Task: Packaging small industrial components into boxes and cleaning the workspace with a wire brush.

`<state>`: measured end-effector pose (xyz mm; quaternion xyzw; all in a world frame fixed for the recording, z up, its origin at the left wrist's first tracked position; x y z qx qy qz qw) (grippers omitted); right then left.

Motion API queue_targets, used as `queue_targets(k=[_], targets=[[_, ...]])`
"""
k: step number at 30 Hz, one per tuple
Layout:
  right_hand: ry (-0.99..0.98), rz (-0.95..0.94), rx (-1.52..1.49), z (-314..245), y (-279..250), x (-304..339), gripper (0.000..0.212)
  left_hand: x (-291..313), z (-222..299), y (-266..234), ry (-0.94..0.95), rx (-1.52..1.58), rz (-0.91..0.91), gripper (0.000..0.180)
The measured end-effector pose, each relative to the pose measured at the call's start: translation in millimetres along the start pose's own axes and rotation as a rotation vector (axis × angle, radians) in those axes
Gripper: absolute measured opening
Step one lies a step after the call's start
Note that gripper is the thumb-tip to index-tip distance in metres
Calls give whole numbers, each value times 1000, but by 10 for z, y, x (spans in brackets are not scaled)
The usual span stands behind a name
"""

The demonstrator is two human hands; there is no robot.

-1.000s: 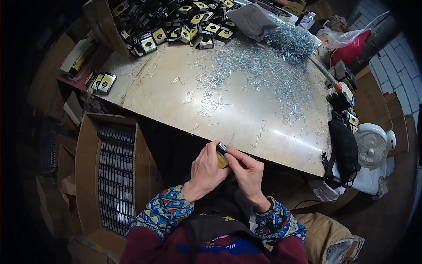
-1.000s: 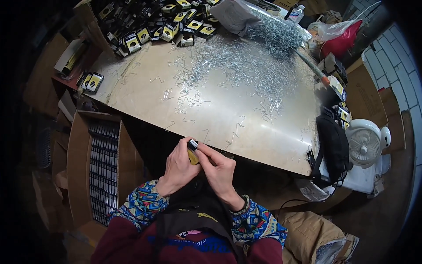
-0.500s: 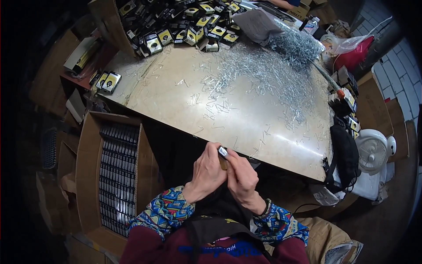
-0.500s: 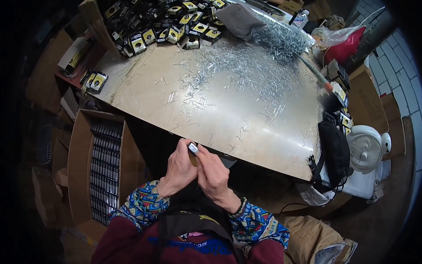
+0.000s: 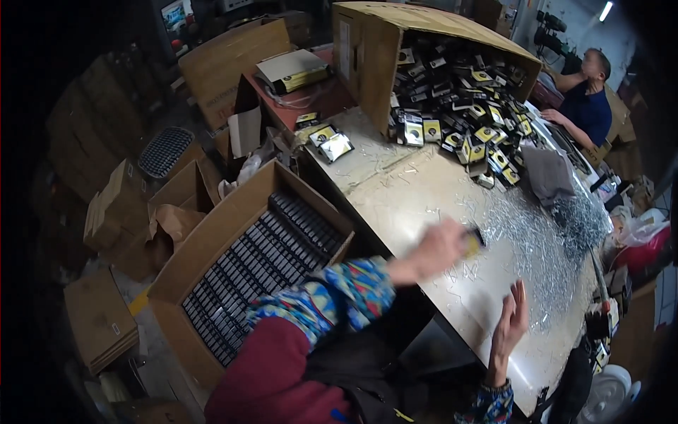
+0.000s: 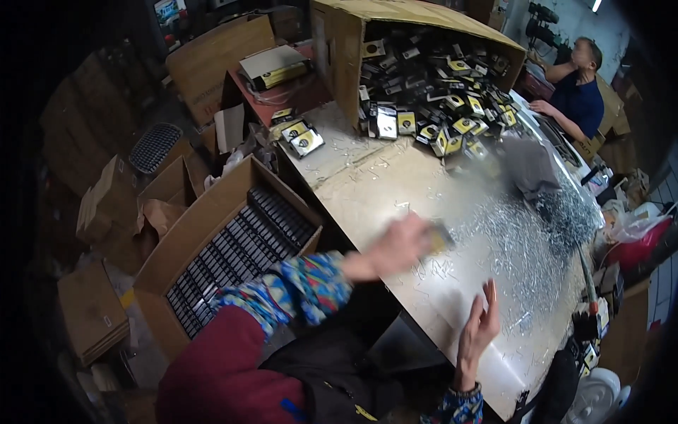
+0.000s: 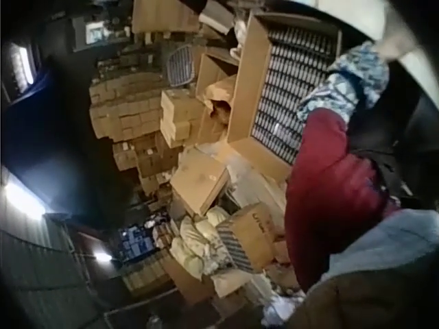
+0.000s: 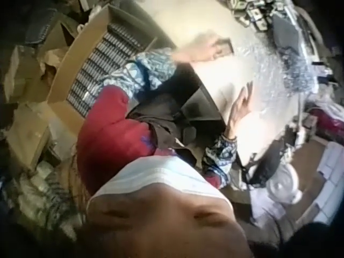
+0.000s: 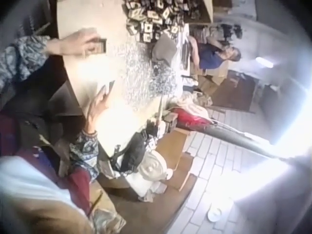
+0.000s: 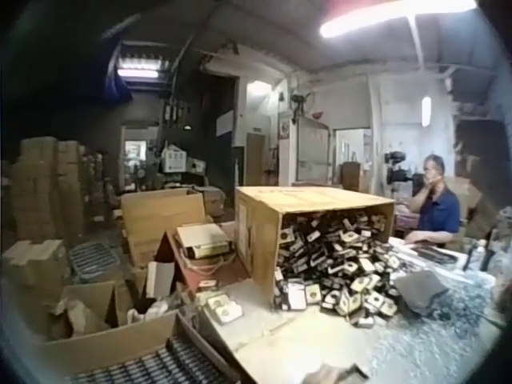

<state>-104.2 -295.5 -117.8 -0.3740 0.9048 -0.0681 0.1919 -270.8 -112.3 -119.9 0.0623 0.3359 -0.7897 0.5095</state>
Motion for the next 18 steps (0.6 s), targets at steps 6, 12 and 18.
queue_targets(k=[6,12,18], targets=[[-304,0,574,37,-402,210,33,-591,-1444,-1956,-7,-960,365,52],[-370,-79,754,201,-505,186,34,-788,-1720,-2463,-163,-1046,282,54],[-184,-23,959,791,-1059,-243,44,-1039,-1049,-1389,392,-765,128,14]])
Point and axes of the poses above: each hand's wrist, its own x-axis away from the middle knuckle, its own y-axis out of the palm, z = x × y, the point moved 7 cm from there along -x, towards the middle knuckle, and after that the axes turned 5 degrees about z, right-handed, at the moved point
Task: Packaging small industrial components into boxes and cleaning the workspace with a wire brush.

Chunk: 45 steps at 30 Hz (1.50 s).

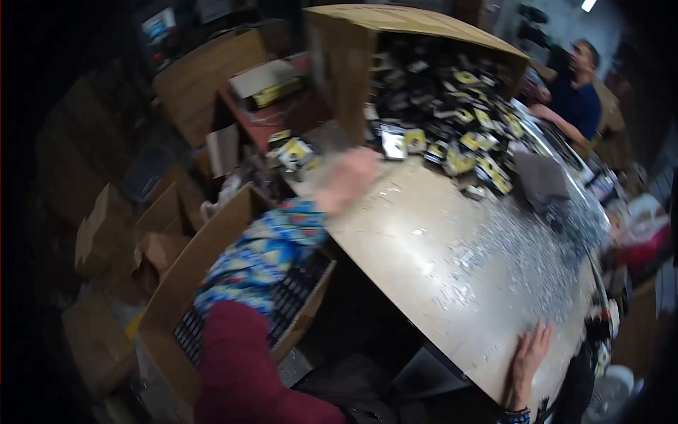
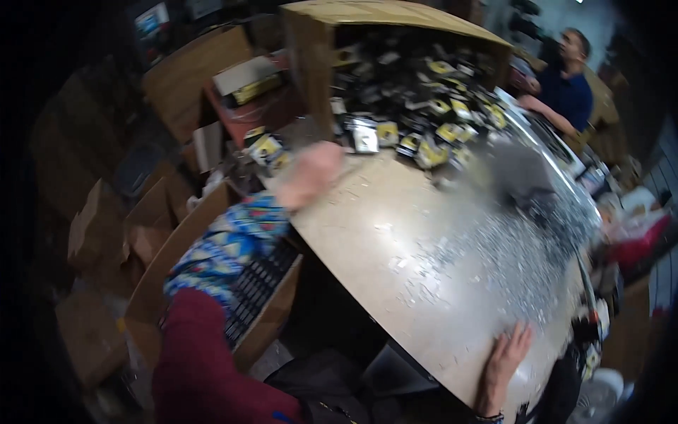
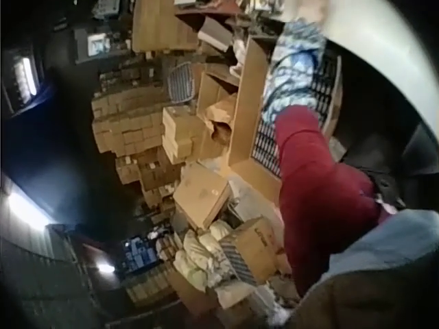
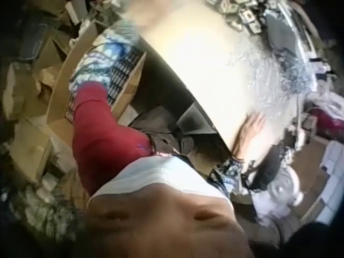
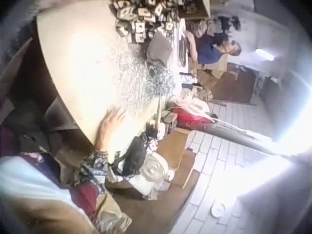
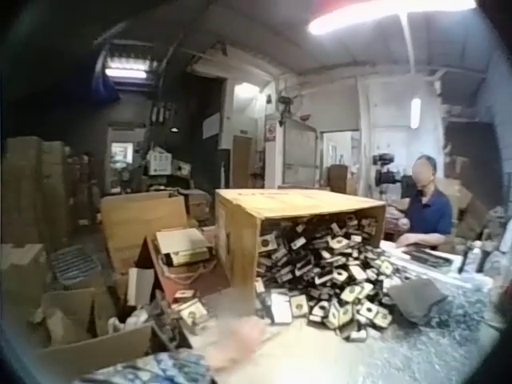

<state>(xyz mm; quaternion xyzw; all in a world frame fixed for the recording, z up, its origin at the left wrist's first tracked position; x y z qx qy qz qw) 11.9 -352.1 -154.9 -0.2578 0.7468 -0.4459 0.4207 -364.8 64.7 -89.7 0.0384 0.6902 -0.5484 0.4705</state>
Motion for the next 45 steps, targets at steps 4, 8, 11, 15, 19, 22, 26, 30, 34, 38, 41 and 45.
queue_targets(k=[4,8,11,15,19,22,26,30,34,38,41,45], targets=[[42,-185,85,69,302,-263,44,-637,191,986,-393,-229,-75,24],[39,-266,46,-85,255,-322,44,-764,-204,1239,-721,-271,-323,32],[-46,-253,-58,-133,311,-312,45,-721,-293,1106,-776,-255,-354,37],[89,-165,91,-126,178,-242,46,-643,34,1010,-607,-82,-670,62],[-165,-431,-215,-642,183,-181,48,-342,97,831,-437,181,-496,78],[115,-230,-828,-476,131,-238,49,-35,209,605,-870,821,-458,42],[-216,-96,-367,-960,63,-251,44,394,1122,270,-1105,1561,-472,35],[-404,-361,-321,-1209,249,-130,40,982,1715,-280,-1311,1823,-353,31],[-181,-224,-564,-582,168,-96,46,1975,1725,-324,-1346,1699,-406,25],[-333,-193,-350,-1236,202,-33,54,2967,2133,-33,-1383,1452,-732,30],[-319,-127,-227,-1668,364,181,51,3311,2617,130,-1136,1325,-1044,32],[-223,-95,-226,-1827,229,528,48,3298,3097,66,-1184,1452,-1127,29]])
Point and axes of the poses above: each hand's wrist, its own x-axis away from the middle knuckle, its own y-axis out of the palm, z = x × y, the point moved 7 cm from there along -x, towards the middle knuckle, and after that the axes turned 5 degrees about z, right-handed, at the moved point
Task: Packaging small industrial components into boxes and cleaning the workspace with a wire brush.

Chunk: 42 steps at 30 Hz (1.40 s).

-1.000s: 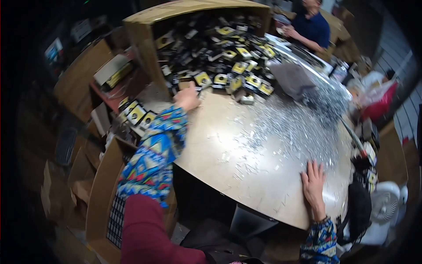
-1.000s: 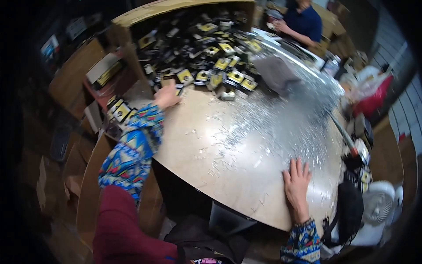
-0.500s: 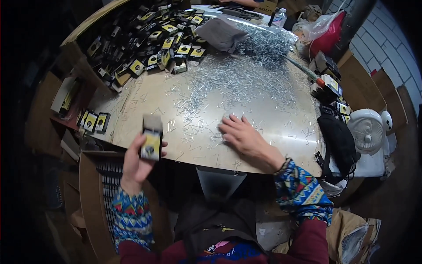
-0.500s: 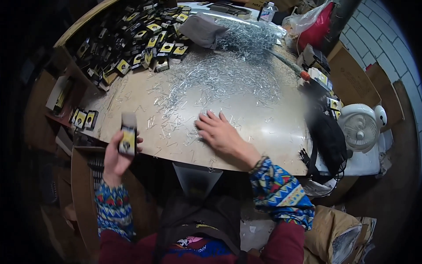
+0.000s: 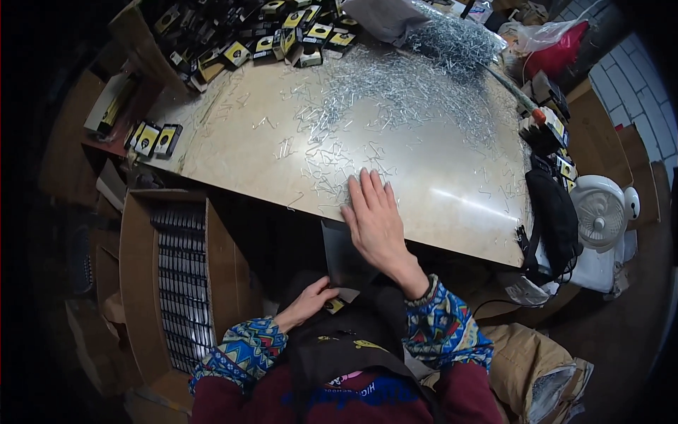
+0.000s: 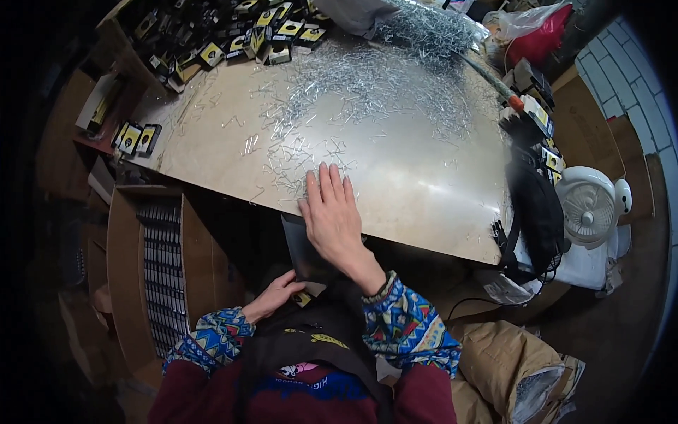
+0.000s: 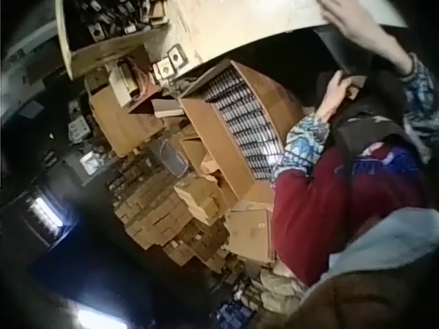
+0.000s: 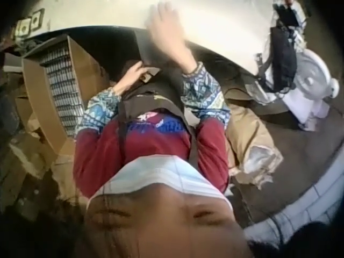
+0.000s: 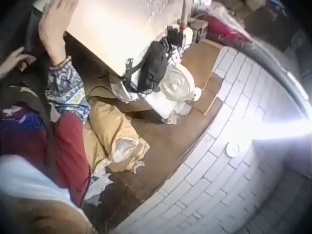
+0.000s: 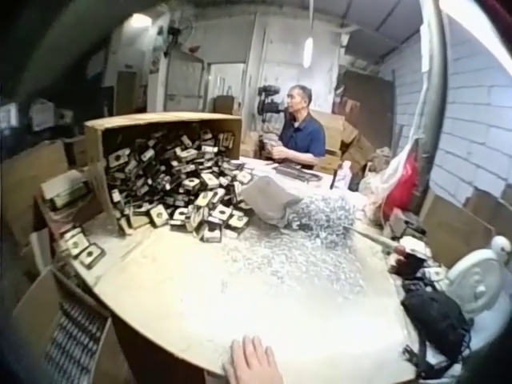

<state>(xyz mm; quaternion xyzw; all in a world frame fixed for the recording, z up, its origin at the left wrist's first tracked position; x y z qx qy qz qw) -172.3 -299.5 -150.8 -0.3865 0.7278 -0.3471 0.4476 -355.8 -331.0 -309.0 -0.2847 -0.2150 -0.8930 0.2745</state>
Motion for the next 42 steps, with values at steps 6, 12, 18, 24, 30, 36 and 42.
queue_targets(k=[6,12,18,24,30,36,42], targets=[[43,-223,-186,-283,-404,318,48,68,-98,92,-24,237,89,25],[233,-156,-612,-94,-732,378,39,168,35,151,78,223,68,42],[-26,-117,-231,-279,-121,832,40,165,233,236,348,-574,283,69],[-69,-261,-311,-385,-107,934,50,265,377,235,510,-625,332,57],[-100,-469,-498,-543,119,1185,36,196,157,20,489,-720,362,59],[197,-381,-771,-286,-274,771,28,653,549,-94,805,-635,392,70],[109,-205,-617,-228,-447,640,24,550,929,-104,879,-429,554,75]])
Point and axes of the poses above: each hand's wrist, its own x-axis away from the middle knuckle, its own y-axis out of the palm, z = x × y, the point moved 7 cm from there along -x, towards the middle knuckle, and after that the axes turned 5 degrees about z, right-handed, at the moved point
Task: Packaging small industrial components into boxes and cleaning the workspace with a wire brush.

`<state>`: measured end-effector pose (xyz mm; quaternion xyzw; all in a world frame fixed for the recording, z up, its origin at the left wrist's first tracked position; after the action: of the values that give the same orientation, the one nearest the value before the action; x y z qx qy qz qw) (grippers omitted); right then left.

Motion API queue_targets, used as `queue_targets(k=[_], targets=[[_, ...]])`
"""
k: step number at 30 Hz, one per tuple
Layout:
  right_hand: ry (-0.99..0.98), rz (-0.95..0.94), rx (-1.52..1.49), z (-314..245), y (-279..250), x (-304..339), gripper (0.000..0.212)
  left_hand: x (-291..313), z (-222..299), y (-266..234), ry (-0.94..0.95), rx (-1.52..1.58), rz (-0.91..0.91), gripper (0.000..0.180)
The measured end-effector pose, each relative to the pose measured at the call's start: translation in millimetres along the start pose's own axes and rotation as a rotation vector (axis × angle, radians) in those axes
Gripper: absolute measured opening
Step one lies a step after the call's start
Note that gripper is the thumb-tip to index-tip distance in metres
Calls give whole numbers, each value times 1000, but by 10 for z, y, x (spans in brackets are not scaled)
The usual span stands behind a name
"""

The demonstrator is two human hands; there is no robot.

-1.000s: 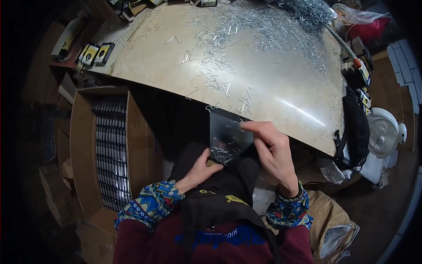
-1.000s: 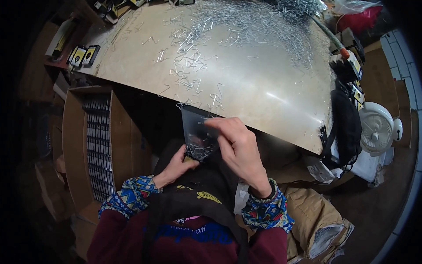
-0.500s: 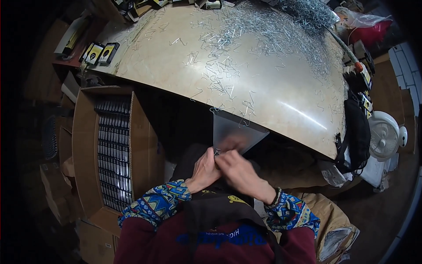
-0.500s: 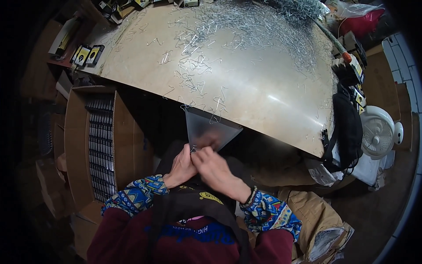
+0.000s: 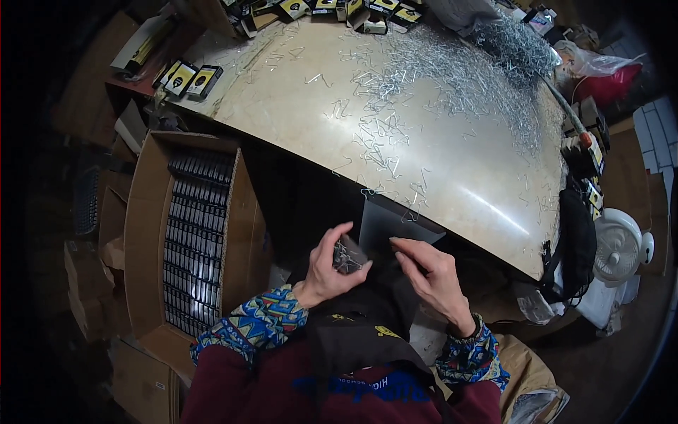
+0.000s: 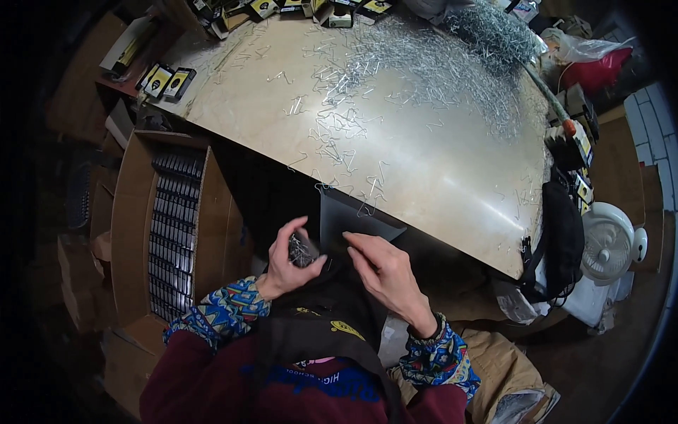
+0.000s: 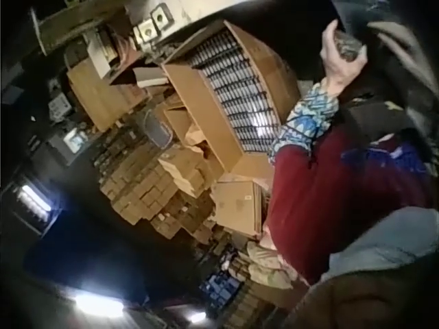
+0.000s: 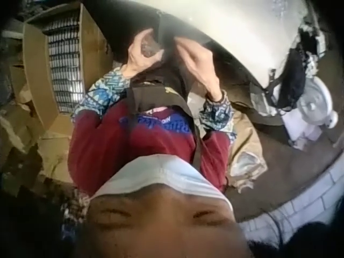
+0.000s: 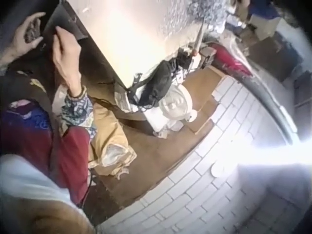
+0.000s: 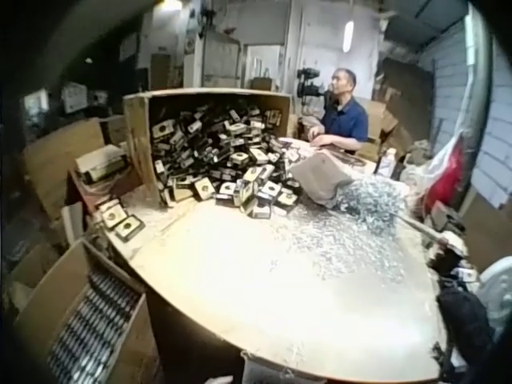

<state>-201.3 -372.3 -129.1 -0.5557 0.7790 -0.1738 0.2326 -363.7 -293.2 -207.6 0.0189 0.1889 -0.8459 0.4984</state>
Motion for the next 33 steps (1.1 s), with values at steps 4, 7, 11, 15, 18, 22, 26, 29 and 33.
queue_targets(k=[4,7,11,15,18,22,26,29,33], targets=[[45,59,-40,-36,-60,-65,21,-233,178,66,79,-26,4,79],[20,89,-24,-87,-49,-141,19,-340,366,172,215,-32,-61,83],[20,262,268,70,-159,-210,15,-480,559,339,394,-226,-145,87],[85,244,71,89,-245,-255,12,-519,550,389,368,-184,-160,91],[230,298,184,273,-481,-313,13,-545,736,366,461,-219,-149,92],[316,194,-119,313,-482,-356,13,-626,651,310,310,-160,-125,94],[338,268,-410,381,-420,-347,21,-712,666,326,193,-164,-139,83],[206,186,-480,240,-342,-330,29,-739,541,348,-59,56,-158,78],[375,131,-614,352,-249,-358,33,-742,553,378,-86,47,-243,75]])
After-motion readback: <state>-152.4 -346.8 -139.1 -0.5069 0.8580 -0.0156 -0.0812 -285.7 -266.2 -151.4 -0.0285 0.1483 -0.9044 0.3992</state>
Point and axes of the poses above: each hand's wrist, its own x-axis away from the middle knuckle, its own y-axis out of the palm, z = x × y, the point moved 7 cm from there along -x, towards the middle knuckle, and after that the axes turned 5 degrees about z, right-handed, at the moved point
